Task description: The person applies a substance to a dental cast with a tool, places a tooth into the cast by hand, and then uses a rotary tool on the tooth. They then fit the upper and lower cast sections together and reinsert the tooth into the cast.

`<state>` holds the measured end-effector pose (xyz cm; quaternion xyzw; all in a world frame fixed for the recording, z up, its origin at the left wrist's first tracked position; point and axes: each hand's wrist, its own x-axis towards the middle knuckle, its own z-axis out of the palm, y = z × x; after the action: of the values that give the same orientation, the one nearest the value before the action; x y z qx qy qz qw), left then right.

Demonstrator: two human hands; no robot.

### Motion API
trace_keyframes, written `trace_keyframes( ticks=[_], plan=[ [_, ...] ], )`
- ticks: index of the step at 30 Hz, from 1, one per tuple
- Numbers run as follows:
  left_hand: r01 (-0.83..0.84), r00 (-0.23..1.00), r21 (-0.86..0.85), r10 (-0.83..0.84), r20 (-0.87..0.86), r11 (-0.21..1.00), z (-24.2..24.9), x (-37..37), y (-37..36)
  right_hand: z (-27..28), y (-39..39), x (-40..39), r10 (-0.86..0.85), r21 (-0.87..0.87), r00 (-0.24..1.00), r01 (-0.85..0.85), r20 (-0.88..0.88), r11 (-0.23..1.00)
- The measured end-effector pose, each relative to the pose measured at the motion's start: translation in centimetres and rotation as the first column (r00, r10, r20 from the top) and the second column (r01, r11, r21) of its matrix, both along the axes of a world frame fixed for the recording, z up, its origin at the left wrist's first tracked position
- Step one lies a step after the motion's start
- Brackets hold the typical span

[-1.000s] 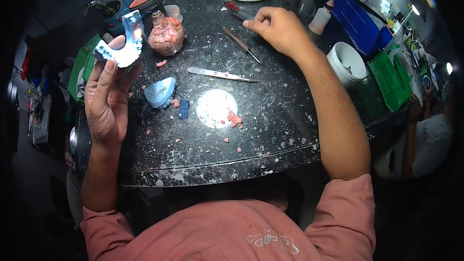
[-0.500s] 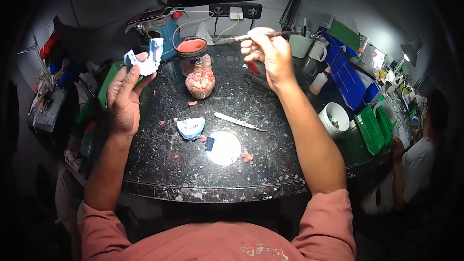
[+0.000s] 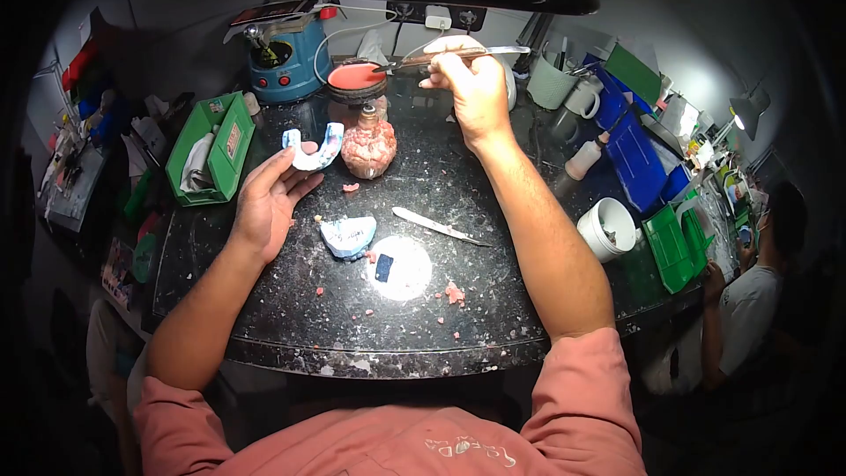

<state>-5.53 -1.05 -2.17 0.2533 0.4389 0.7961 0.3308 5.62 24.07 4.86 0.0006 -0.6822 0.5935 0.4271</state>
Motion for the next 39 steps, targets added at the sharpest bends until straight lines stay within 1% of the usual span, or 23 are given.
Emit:
trace_keyframes(
  ticks=[1, 2, 3, 4, 5, 7, 8, 9, 11, 12, 14, 18, 20, 21, 22, 23, 24, 25, 27, 31, 33, 36, 39],
  plan=[
    [0.02, 1.0, -0.036, -0.019, 0.015, 0.999, -0.4, -0.5, 0.4, -0.1, 0.0, -0.2, 0.006, 0.0, 1.0, -0.006, -0.001, 1.0],
    [0.045, 0.999, -0.007, -0.045, 0.022, 0.999, -0.6, -1.0, 0.9, -0.3, 0.0, -0.3, 0.056, -0.163, 0.997, -0.064, -0.055, 0.985],
    [0.042, 0.999, -0.009, -0.042, 0.019, 0.999, -0.7, -1.3, 1.3, -0.4, 0.1, -0.4, 0.094, -0.318, 0.989, -0.127, -0.116, 0.94],
    [0.054, 0.998, 0.045, -0.055, 0.035, 0.998, -0.8, -1.5, 1.7, -0.8, 0.1, -0.6, 0.119, -0.476, 0.98, -0.181, -0.159, 0.861],
    [0.067, 0.996, 0.094, -0.072, 0.053, 0.993, -0.9, -1.6, 2.0, -1.8, 0.3, -0.7, 0.159, -0.574, 0.962, -0.261, -0.222, 0.776],
    [0.078, 0.996, 0.115, -0.083, 0.041, 0.99, -1.2, -1.8, 2.3, -3.9, -0.1, -0.6, 0.178, -0.704, 0.956, -0.292, -0.232, 0.647],
    [0.072, 0.993, 0.128, -0.083, 0.082, 0.989, -1.3, -1.9, 2.3, -4.9, -0.3, -0.5, 0.159, -0.753, 0.962, -0.272, -0.22, 0.599],
    [0.066, 0.988, 0.136, -0.084, 0.128, 0.988, -1.4, -1.9, 2.3, -5.8, -0.4, -0.3, 0.207, -0.747, 0.952, -0.304, -0.224, 0.591],
    [0.086, 0.984, 0.134, -0.106, 0.147, 0.987, -1.4, -1.8, 2.1, -6.9, -0.3, -0.1, 0.332, -0.744, 0.92, -0.368, -0.207, 0.557],
    [0.103, 0.979, 0.148, -0.127, 0.162, 0.984, -1.3, -1.8, 2.1, -7.0, -0.3, -0.1, 0.325, -0.747, 0.922, -0.366, -0.21, 0.555],
    [0.095, 0.978, 0.143, -0.119, 0.172, 0.985, -1.0, -1.5, 2.1, -6.8, -0.2, -0.1, 0.461, -0.737, 0.854, -0.47, -0.241, 0.486],
    [0.079, 0.973, 0.135, -0.106, 0.206, 0.988, -1.2, -1.1, 1.6, -6.1, -0.6, 0.5, 0.485, -0.753, 0.844, -0.47, -0.23, 0.461],
    [0.079, 0.974, 0.128, -0.104, 0.199, 0.989, -1.3, -0.8, 1.2, -5.4, -0.7, 0.5, 0.349, -0.653, 0.919, -0.379, -0.183, 0.656],
    [0.079, 0.977, 0.123, -0.101, 0.188, 0.989, -1.2, -0.6, 1.0, -4.6, -0.5, 0.5, 0.289, -0.565, 0.936, -0.351, -0.198, 0.747],
    [0.079, 0.976, 0.122, -0.102, 0.192, 0.989, -1.1, -0.5, 0.8, -3.8, -0.2, 0.5, 0.22, -0.446, 0.959, -0.278, -0.179, 0.851],
    [0.075, 0.983, 0.097, -0.09, 0.163, 0.992, -0.8, -0.2, 0.7, -2.8, 0.0, 0.4, 0.149, -0.313, 0.974, -0.196, -0.169, 0.929],
    [0.071, 0.988, 0.071, -0.08, 0.133, 0.995, -0.5, 0.1, 0.5, -1.8, 0.1, 0.5, 0.099, -0.115, 0.987, -0.114, -0.126, 0.987],
    [0.07, 0.988, 0.074, -0.08, 0.136, 0.995, -0.4, 0.3, 0.5, -1.2, -0.2, 0.6, 0.0, 0.022, 0.994, 0.002, -0.113, 1.0],
    [0.017, 0.998, 0.032, -0.018, 0.062, 0.999, 0.1, 0.8, 0.4, -0.3, -1.5, 0.8, -0.124, 0.176, 0.99, 0.134, -0.07, 0.975],
    [-0.028, 0.999, 0.033, 0.028, 0.019, 0.999, 0.5, 1.3, 0.4, -0.8, -1.9, 0.1, -0.157, 0.161, 0.985, 0.168, -0.079, 0.973],
    [-0.051, 0.998, 0.073, 0.054, -0.043, 0.996, 0.1, 1.0, 0.5, -1.0, -1.7, -0.1, -0.205, 0.208, 0.976, 0.215, -0.067, 0.954],
    [-0.048, 0.998, 0.064, 0.05, -0.037, 0.997, 0.3, 0.9, 0.4, -1.2, -1.5, -0.2, -0.23, 0.245, 0.973, 0.232, -0.037, 0.942],
    [-0.039, 0.999, 0.051, 0.041, -0.027, 0.998, 0.3, 1.2, 0.5, -1.4, -1.5, -0.4, -0.231, 0.239, 0.972, 0.233, -0.037, 0.943]
  ],
)
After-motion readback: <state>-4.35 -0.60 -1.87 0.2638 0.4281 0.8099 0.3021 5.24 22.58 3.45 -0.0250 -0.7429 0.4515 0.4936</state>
